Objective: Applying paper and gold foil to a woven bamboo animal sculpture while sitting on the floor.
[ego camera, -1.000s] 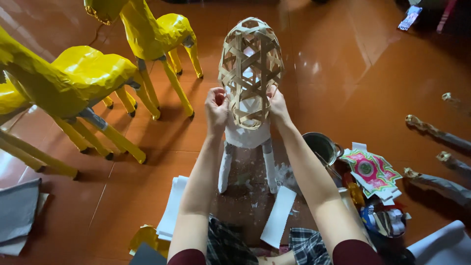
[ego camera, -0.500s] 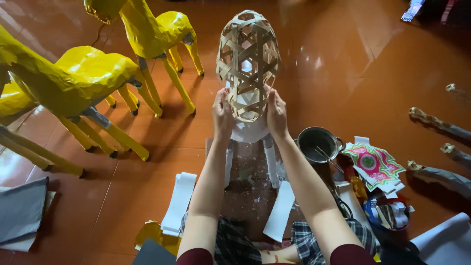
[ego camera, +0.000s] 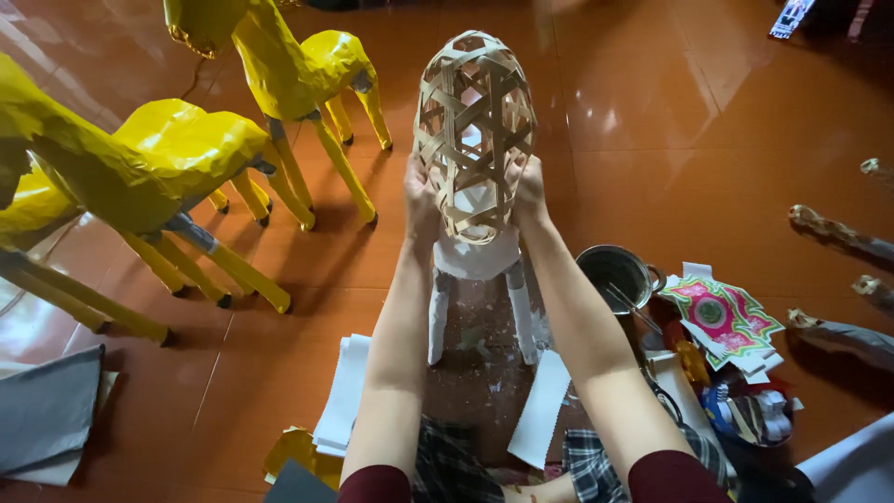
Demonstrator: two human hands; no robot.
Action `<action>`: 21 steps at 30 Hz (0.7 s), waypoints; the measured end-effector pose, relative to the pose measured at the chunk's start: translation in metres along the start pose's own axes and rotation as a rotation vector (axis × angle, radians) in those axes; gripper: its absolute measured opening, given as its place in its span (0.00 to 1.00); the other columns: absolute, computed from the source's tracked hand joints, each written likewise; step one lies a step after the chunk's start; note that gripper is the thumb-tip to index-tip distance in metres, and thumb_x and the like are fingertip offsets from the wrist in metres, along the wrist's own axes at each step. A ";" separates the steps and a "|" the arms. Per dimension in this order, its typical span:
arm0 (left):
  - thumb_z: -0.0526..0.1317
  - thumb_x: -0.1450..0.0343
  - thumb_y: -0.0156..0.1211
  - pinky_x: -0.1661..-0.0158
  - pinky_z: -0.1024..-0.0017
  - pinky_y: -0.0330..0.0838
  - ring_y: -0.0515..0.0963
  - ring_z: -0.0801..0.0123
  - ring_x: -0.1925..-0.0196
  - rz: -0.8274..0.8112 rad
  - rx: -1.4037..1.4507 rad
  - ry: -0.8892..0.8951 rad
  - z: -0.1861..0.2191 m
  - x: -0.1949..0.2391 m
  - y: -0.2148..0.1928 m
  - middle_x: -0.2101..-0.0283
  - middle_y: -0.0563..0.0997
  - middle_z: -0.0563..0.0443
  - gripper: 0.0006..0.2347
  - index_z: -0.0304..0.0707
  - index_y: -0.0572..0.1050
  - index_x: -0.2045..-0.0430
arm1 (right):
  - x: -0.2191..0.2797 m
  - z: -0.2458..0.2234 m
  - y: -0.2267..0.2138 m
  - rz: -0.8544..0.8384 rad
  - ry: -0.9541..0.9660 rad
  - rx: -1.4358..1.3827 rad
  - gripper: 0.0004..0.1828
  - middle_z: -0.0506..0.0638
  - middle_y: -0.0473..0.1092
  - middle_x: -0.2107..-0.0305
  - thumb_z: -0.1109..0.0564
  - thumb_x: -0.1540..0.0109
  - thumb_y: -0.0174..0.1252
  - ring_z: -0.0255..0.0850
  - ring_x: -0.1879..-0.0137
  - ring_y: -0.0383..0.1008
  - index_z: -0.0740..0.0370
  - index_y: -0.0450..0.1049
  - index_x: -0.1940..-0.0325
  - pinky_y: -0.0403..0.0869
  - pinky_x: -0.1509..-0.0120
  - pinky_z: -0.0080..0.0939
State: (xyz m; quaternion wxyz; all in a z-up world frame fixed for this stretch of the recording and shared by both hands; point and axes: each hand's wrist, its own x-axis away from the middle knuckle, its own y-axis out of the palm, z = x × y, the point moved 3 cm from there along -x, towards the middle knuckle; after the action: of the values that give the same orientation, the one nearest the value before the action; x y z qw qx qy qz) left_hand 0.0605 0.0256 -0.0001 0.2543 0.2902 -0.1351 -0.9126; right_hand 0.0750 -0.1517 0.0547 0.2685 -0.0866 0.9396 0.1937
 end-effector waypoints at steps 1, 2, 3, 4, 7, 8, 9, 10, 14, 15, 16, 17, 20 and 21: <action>0.36 0.20 0.50 0.57 0.69 0.79 0.79 0.69 0.58 -0.010 0.006 -0.008 0.000 -0.001 0.000 0.57 0.81 0.41 0.15 0.36 0.64 0.37 | 0.000 0.001 0.000 0.010 0.022 0.015 0.11 0.51 0.72 0.67 0.50 0.30 0.51 0.37 0.59 0.68 0.59 0.74 0.55 0.69 0.51 0.39; 0.36 0.21 0.51 0.57 0.69 0.79 0.79 0.69 0.58 -0.019 0.014 -0.015 0.000 -0.001 0.000 0.58 0.81 0.42 0.15 0.36 0.65 0.38 | 0.000 0.001 -0.001 0.018 0.042 0.032 0.11 0.50 0.72 0.67 0.51 0.30 0.50 0.37 0.59 0.67 0.59 0.74 0.54 0.68 0.51 0.38; 0.36 0.21 0.51 0.57 0.69 0.79 0.79 0.69 0.58 -0.020 0.013 -0.014 0.002 -0.002 0.001 0.58 0.81 0.42 0.15 0.36 0.65 0.38 | 0.000 0.000 -0.002 0.019 0.041 0.031 0.11 0.50 0.72 0.67 0.51 0.30 0.50 0.37 0.59 0.67 0.59 0.74 0.54 0.68 0.51 0.38; 0.37 0.21 0.52 0.57 0.70 0.80 0.79 0.69 0.59 -0.033 0.025 -0.025 0.003 -0.003 0.002 0.58 0.81 0.43 0.15 0.36 0.65 0.39 | 0.000 -0.001 -0.002 0.028 0.061 0.048 0.12 0.50 0.71 0.67 0.52 0.30 0.50 0.37 0.59 0.67 0.60 0.75 0.54 0.68 0.50 0.38; 0.39 0.22 0.54 0.58 0.72 0.80 0.79 0.69 0.60 -0.063 0.051 -0.049 0.006 -0.004 0.005 0.60 0.80 0.44 0.15 0.36 0.66 0.40 | 0.001 -0.004 -0.004 0.048 0.101 0.083 0.13 0.48 0.70 0.67 0.53 0.29 0.48 0.37 0.58 0.66 0.61 0.76 0.54 0.67 0.48 0.37; 0.40 0.22 0.55 0.59 0.72 0.80 0.79 0.68 0.60 -0.077 0.064 -0.066 0.007 -0.002 0.006 0.60 0.80 0.45 0.15 0.36 0.67 0.41 | 0.004 -0.004 -0.006 0.060 0.125 0.103 0.14 0.47 0.70 0.67 0.54 0.29 0.47 0.37 0.58 0.66 0.61 0.77 0.54 0.66 0.48 0.37; 0.40 0.22 0.55 0.59 0.72 0.80 0.79 0.68 0.60 -0.079 0.063 -0.071 0.002 0.005 -0.001 0.60 0.80 0.45 0.15 0.36 0.67 0.41 | 0.007 -0.006 -0.007 0.064 0.128 0.104 0.14 0.47 0.70 0.67 0.54 0.29 0.47 0.37 0.58 0.66 0.61 0.77 0.54 0.66 0.48 0.37; 0.41 0.20 0.48 0.52 0.65 0.76 0.78 0.63 0.55 -0.041 -0.080 -0.028 -0.001 0.010 -0.007 0.57 0.79 0.41 0.15 0.34 0.67 0.41 | 0.010 -0.006 -0.010 0.075 0.149 0.125 0.14 0.47 0.70 0.67 0.54 0.29 0.46 0.37 0.57 0.65 0.62 0.78 0.53 0.66 0.47 0.37; 0.63 0.20 0.26 0.29 0.47 0.53 0.63 0.39 0.28 -0.073 -0.374 0.002 0.014 0.052 -0.004 0.32 0.66 0.28 0.34 0.29 0.59 0.31 | 0.036 0.000 -0.010 -0.025 0.102 0.160 0.45 0.66 0.63 0.35 0.24 0.29 0.32 0.58 0.28 0.61 0.63 0.66 0.28 0.59 0.26 0.63; 0.63 0.20 0.26 0.29 0.47 0.53 0.63 0.39 0.28 -0.074 -0.373 0.000 -0.005 0.055 -0.013 0.32 0.66 0.28 0.34 0.29 0.59 0.31 | 0.034 -0.012 -0.007 -0.024 0.103 0.162 0.45 0.66 0.63 0.35 0.24 0.29 0.32 0.58 0.28 0.61 0.63 0.66 0.28 0.59 0.26 0.63; 0.61 0.19 0.24 0.30 0.47 0.55 0.64 0.38 0.29 -0.070 -0.487 -0.068 -0.026 0.060 -0.022 0.33 0.67 0.28 0.32 0.33 0.61 0.32 | 0.035 -0.022 -0.003 -0.080 0.161 0.226 0.45 0.67 0.64 0.36 0.26 0.29 0.29 0.61 0.28 0.61 0.65 0.68 0.31 0.57 0.26 0.66; 0.59 0.19 0.23 0.32 0.46 0.57 0.65 0.37 0.30 -0.066 -0.601 -0.137 -0.046 0.066 -0.032 0.34 0.68 0.29 0.30 0.36 0.63 0.32 | 0.036 -0.032 0.001 -0.137 0.220 0.290 0.46 0.69 0.64 0.36 0.27 0.29 0.27 0.64 0.28 0.60 0.68 0.70 0.34 0.56 0.25 0.68; 0.65 0.23 0.21 0.39 0.41 0.64 0.71 0.29 0.38 -0.058 -0.636 -0.188 0.059 0.083 0.020 0.42 0.74 0.21 0.37 0.30 0.70 0.38 | 0.033 0.000 -0.002 -0.122 0.219 0.276 0.33 0.73 0.65 0.39 0.45 0.27 0.31 0.69 0.31 0.62 0.70 0.77 0.54 0.56 0.26 0.69; 0.65 0.23 0.21 0.39 0.41 0.64 0.71 0.29 0.38 -0.055 -0.636 -0.199 0.048 0.076 0.013 0.42 0.74 0.21 0.37 0.30 0.70 0.38 | 0.032 -0.021 0.007 -0.124 0.230 0.279 0.33 0.73 0.65 0.39 0.45 0.27 0.31 0.69 0.31 0.62 0.70 0.77 0.54 0.56 0.26 0.69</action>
State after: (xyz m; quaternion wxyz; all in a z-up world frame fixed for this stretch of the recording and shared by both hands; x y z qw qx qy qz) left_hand -0.0166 -0.0214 0.0085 0.2932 0.1093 0.1404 -0.9394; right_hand 0.0360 -0.1563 0.0559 0.1803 -0.1278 0.9747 0.0333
